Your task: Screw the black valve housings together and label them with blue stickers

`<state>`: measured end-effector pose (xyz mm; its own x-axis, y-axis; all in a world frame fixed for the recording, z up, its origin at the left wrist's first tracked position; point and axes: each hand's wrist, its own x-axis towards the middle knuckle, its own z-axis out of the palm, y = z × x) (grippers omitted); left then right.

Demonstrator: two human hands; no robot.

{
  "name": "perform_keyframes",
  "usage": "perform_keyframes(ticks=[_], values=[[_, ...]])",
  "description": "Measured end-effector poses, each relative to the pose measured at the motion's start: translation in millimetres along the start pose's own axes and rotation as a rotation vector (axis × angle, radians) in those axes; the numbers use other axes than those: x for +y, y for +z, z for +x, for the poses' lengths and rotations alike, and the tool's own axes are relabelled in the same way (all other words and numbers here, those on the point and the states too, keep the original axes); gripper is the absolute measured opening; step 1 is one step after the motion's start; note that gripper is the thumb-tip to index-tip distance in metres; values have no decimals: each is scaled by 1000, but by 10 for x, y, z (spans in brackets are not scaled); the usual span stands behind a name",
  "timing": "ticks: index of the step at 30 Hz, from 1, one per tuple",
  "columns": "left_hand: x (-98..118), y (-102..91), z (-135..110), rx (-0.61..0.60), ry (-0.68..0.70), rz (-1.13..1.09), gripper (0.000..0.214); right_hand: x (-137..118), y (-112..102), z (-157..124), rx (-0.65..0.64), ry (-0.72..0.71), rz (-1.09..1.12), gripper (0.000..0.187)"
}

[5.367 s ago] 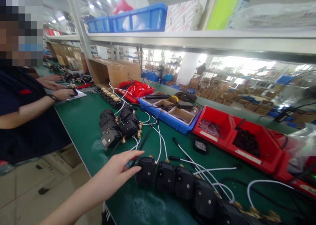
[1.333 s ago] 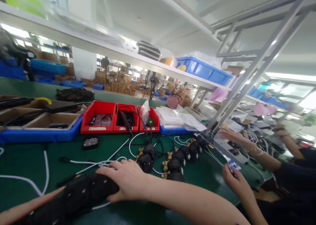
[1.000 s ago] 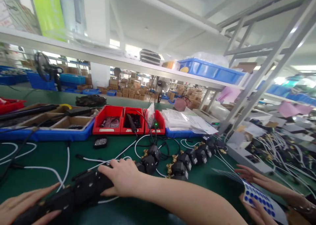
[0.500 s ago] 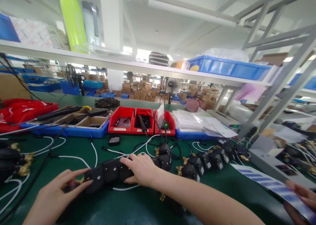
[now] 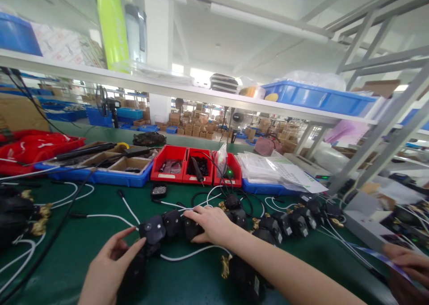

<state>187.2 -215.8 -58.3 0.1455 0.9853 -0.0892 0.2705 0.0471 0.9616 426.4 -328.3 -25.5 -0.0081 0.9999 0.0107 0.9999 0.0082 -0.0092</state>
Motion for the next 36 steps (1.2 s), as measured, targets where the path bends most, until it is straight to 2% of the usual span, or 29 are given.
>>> perform_keyframes(ticks=[2, 4, 7, 9, 11, 14, 18, 21, 26, 30, 33, 36], values=[[-22, -18, 73, -57, 5, 23, 94, 52, 11, -20, 0, -4, -2, 78], [3, -57, 174, -183, 8, 79, 100, 97, 22, -42, -4, -15, 1, 79], [139, -77, 267, -429, -98, 128, 104, 126, 29, -63, -12, -17, 9, 78], [247, -49, 255, -495, -125, 165, 104, 110, 21, -62, -14, 10, 5, 76], [314, -5, 206, -481, -74, 193, 94, 71, 1, -60, -20, 42, -5, 75], [290, 56, 135, -394, 29, 194, 75, 18, -41, -80, -51, 43, -15, 76], [173, 154, 61, -387, 36, 163, 71, 41, -59, -142, -74, 43, -19, 77], [160, 276, -43, -392, 29, 110, 71, 122, -17, -168, -54, 118, -33, 76], [205, 554, -212, -407, 56, 74, 74, 295, 44, -154, -23, 220, -44, 77], [186, 869, -237, -456, 106, 38, 69, 407, 33, -74, -26, 281, -41, 73], [174, 1089, -252, -455, 156, 16, 69, 461, -27, -26, -23, 346, -20, 67], [155, 1174, -315, -467, 206, -10, 72, 394, -173, -151, 3, 408, 23, 67]])
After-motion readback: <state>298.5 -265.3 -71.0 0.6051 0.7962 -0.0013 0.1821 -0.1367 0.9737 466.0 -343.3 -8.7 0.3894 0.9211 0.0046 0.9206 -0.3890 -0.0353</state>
